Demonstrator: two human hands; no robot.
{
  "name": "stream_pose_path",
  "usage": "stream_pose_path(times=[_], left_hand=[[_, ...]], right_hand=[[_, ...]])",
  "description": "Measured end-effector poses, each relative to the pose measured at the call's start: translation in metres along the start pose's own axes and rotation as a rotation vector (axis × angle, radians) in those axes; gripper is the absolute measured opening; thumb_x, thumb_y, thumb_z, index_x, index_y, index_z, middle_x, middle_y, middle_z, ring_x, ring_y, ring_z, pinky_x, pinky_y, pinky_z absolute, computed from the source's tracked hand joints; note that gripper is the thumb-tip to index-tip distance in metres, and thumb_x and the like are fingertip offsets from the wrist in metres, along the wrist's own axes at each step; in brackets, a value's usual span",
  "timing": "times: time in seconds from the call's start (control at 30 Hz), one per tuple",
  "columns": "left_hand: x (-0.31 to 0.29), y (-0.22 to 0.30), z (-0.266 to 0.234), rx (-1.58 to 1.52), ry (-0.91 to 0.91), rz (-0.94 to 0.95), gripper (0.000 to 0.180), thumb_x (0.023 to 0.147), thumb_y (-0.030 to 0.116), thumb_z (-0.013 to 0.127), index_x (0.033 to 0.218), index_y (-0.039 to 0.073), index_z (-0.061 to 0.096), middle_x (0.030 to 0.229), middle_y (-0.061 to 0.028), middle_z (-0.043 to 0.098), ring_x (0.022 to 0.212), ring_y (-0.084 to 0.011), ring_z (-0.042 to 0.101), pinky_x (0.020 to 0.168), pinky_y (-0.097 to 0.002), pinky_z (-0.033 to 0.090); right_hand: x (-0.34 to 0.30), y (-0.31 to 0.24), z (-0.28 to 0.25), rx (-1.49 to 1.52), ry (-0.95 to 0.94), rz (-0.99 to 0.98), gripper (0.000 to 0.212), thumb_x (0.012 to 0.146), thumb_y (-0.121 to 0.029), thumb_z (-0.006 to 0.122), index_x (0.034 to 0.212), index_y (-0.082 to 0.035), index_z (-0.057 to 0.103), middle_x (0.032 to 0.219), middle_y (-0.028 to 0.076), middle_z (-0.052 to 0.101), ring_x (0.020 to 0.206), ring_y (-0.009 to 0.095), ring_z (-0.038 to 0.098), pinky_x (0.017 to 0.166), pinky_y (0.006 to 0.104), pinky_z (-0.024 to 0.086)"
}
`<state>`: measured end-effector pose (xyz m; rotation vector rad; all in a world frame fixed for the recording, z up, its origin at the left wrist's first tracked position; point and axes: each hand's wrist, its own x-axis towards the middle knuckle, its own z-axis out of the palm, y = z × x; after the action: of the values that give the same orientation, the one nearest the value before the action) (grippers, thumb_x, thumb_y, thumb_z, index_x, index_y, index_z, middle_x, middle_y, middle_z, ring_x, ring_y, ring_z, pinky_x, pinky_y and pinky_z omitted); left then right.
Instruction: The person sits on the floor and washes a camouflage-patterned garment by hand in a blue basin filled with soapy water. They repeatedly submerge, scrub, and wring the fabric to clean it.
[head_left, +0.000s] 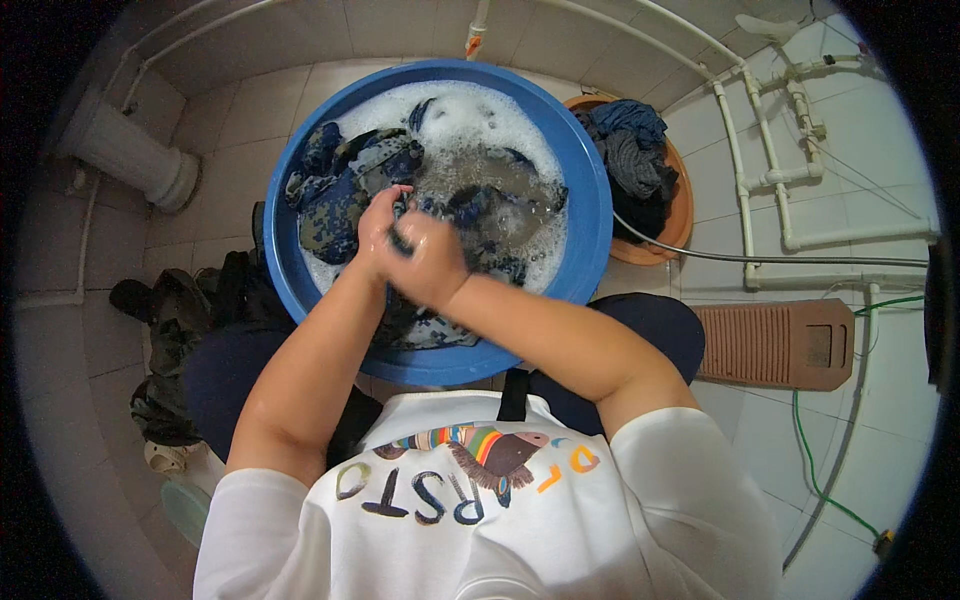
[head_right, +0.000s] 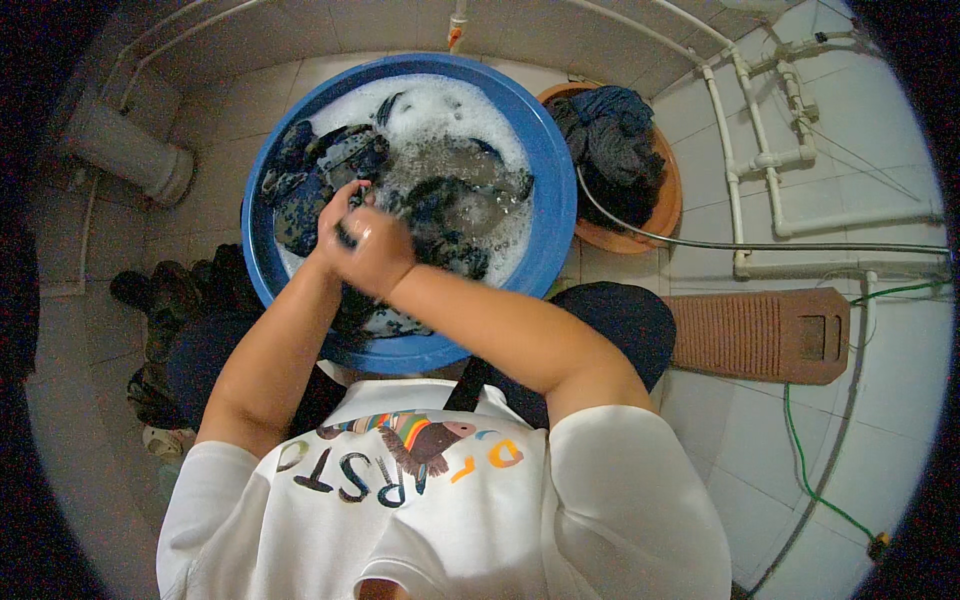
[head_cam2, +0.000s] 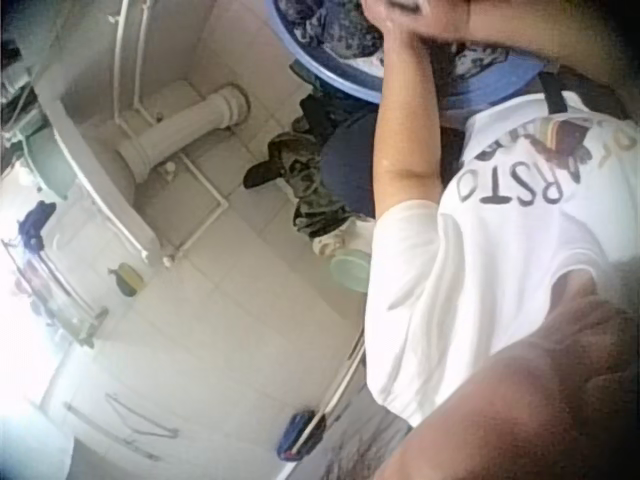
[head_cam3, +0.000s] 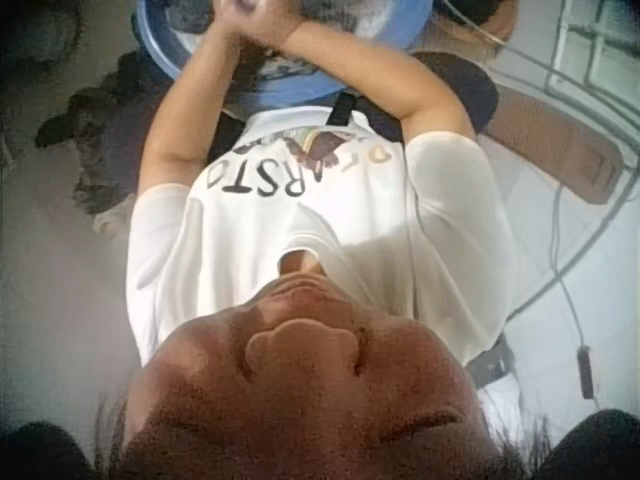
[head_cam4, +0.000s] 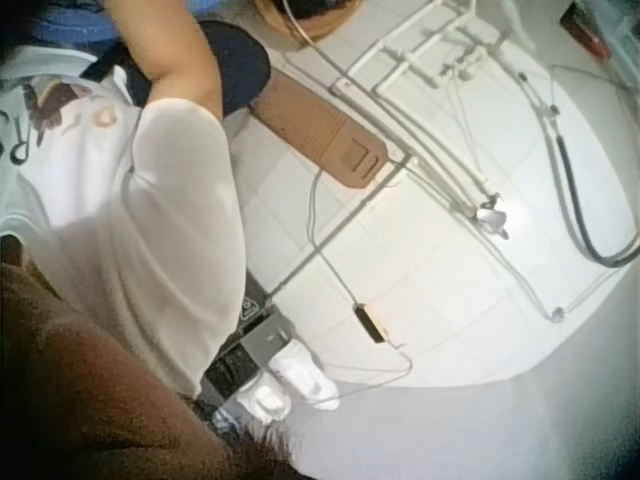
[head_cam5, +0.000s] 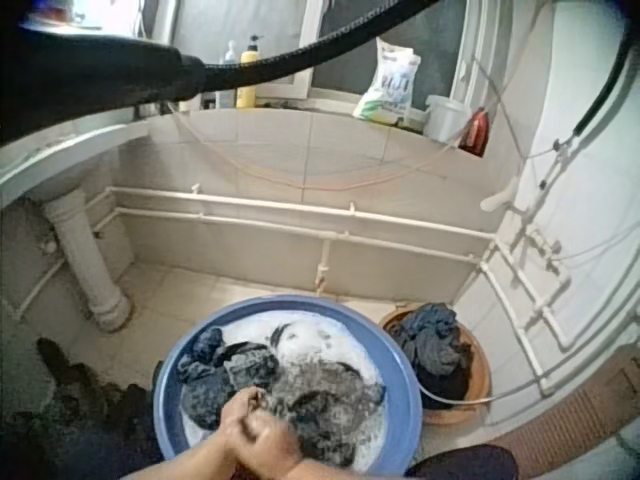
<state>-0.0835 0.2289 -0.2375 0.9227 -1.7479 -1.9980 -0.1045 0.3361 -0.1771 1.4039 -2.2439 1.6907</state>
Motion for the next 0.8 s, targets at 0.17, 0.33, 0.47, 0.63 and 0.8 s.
stream_pose_path(times=[0.17, 0.33, 0.47, 0.63, 0.8], left_hand=[[-0.024, 0.020, 0.018, -0.079, 0.217, -0.171, 0.031, 0.077, 0.033, 0.048, 0.084, 0.006, 0.062, 0.085, -0.0071, 0.058, 0.076, -0.0151, 0.050, 0.074, -0.0298, 0.038], [-0.035, 0.020, 0.024, -0.234, 0.250, -0.079, 0.027, 0.075, 0.032, 0.052, 0.079, 0.007, 0.061, 0.075, -0.0060, 0.055, 0.067, -0.0147, 0.046, 0.066, -0.0303, 0.040], [-0.017, 0.001, 0.008, -0.638, -0.007, -0.305, 0.028, 0.080, 0.038, 0.051, 0.078, 0.010, 0.056, 0.073, -0.0069, 0.053, 0.073, -0.0155, 0.050, 0.068, -0.0313, 0.041], [-0.060, 0.076, 0.036, 0.167, -0.296, -0.194, 0.056, 0.067, 0.046, 0.064, 0.100, 0.001, 0.057, 0.105, -0.0137, 0.053, 0.102, -0.0212, 0.046, 0.092, -0.0324, 0.027], [-0.047, 0.072, 0.009, 0.851, -0.338, 0.107, 0.068, 0.056, 0.039, 0.076, 0.101, -0.007, 0.054, 0.098, -0.0180, 0.057, 0.092, -0.0273, 0.055, 0.086, -0.0325, 0.038]], right_hand=[[0.014, 0.033, -0.013, -0.013, 0.084, 0.252, 0.039, 0.073, -0.032, 0.057, 0.054, 0.001, 0.049, 0.054, 0.020, 0.048, 0.052, 0.038, 0.049, 0.048, 0.0423, 0.038], [0.003, 0.010, -0.019, -0.027, 0.117, 0.178, 0.030, 0.074, -0.024, 0.059, 0.059, 0.001, 0.050, 0.055, 0.021, 0.047, 0.049, 0.037, 0.044, 0.048, 0.0404, 0.036], [-0.005, -0.005, -0.019, 0.002, 0.084, -0.082, 0.033, 0.074, -0.025, 0.060, 0.056, 0.000, 0.048, 0.059, 0.022, 0.047, 0.052, 0.039, 0.046, 0.048, 0.0405, 0.036], [0.044, 0.082, -0.067, -0.337, -0.026, 0.634, 0.057, 0.069, -0.051, 0.057, 0.083, 0.004, 0.062, 0.089, 0.024, 0.059, 0.078, 0.034, 0.058, 0.069, 0.0387, 0.045], [0.069, 0.040, -0.098, 0.212, -0.501, 0.704, 0.051, 0.073, -0.043, 0.062, 0.087, 0.005, 0.059, 0.088, 0.012, 0.060, 0.079, 0.018, 0.057, 0.068, 0.0301, 0.045]])
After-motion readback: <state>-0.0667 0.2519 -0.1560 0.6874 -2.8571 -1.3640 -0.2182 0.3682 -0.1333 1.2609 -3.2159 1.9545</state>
